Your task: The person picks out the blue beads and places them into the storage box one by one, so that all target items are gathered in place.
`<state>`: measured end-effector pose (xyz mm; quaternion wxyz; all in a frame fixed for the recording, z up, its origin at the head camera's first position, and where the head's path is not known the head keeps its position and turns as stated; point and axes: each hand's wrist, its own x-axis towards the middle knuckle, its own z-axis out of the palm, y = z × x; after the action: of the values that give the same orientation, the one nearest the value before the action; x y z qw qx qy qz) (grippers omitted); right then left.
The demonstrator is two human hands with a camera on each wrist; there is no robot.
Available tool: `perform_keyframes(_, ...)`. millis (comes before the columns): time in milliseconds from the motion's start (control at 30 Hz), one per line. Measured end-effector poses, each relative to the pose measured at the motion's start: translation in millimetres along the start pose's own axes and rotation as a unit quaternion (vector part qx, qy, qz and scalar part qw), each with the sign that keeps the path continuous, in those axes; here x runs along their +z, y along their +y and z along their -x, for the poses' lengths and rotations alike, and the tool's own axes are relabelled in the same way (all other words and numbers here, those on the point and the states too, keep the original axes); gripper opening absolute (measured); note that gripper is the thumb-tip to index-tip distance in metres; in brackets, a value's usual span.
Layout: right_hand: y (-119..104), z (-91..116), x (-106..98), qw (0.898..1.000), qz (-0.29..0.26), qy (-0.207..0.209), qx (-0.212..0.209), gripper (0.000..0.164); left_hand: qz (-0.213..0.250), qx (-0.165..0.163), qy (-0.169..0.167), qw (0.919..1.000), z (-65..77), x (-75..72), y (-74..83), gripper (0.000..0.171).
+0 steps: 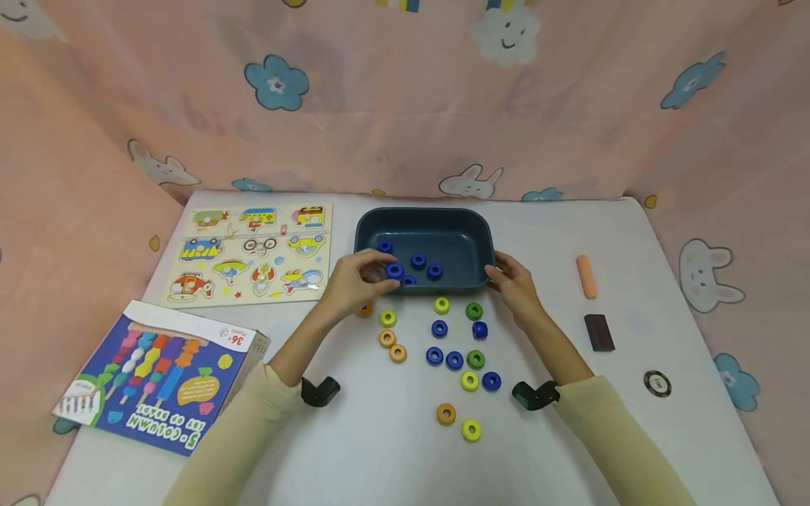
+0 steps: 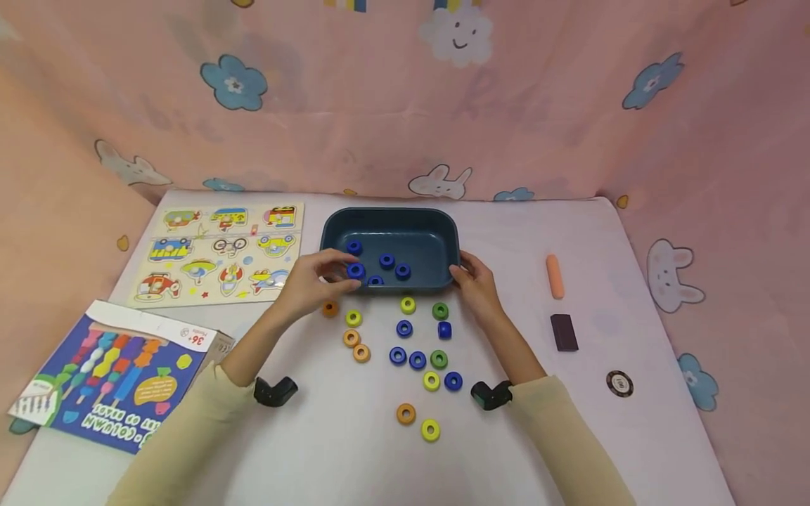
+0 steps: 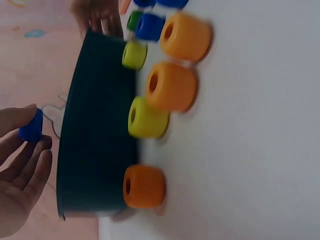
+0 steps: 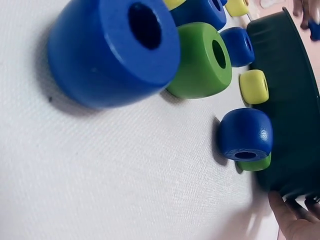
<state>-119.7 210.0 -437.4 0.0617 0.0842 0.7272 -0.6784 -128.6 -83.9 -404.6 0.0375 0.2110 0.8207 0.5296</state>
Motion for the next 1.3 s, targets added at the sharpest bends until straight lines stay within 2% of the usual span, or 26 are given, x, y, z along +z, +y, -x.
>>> perform_keyframes(200,0,0,0,1.000,0.006,-0.002,0.009,0.047,-0.033,-0.017,0.015,0.9992,-31.0,-7.4,-6.3,0.034)
perform_keyframes(400,0,0,0,1.000,0.006,0.004,0.009,0.046,-0.048,-0.021,0.012,0.9986,-42.2,-4.9,-7.7,0.036)
perform_keyframes(500,0,0,0,1.000,0.004,0.002,0.006,0.046,-0.049,-0.022,0.025,0.9983,-42.1,-4.9,-12.1,0.040)
perform_keyframes(600,0,0,0,1.000,0.005,0.001,0.005,0.047,-0.052,-0.026,0.063,0.9963,-40.7,-5.5,-16.9,0.043)
perform_keyframes(700,0,0,0,1.000,0.009,0.006,0.008,0.046,-0.063,-0.047,0.110,0.9908,-39.5,-5.9,-22.1,0.044)
perform_keyframes(767,-1,0,0,1.000,0.011,0.009,0.011,0.046,-0.049,-0.069,0.127,0.9883,-38.4,-5.6,-26.5,0.046)
perform_keyframes(933,-1,0,-2,1.000,0.016,-0.001,0.006,0.047,0.042,-0.134,0.121,0.9827,-32.5,-5.2,-38.5,0.050)
perform_keyframes(1033,-1,0,-7,0.999,0.037,-0.019,-0.006,0.048,0.056,-0.157,0.114,0.9795,-28.6,-4.5,-44.7,0.050)
perform_keyframes(1200,0,9,-22,0.996,0.075,-0.037,-0.020,0.045,0.053,-0.159,0.109,0.9798,-25.0,-3.2,-49.2,0.049)
perform_keyframes(1300,3,25,-30,0.994,0.101,-0.041,-0.012,0.043,0.069,-0.159,0.107,0.9791,-22.5,-4.7,-31.6,0.049)
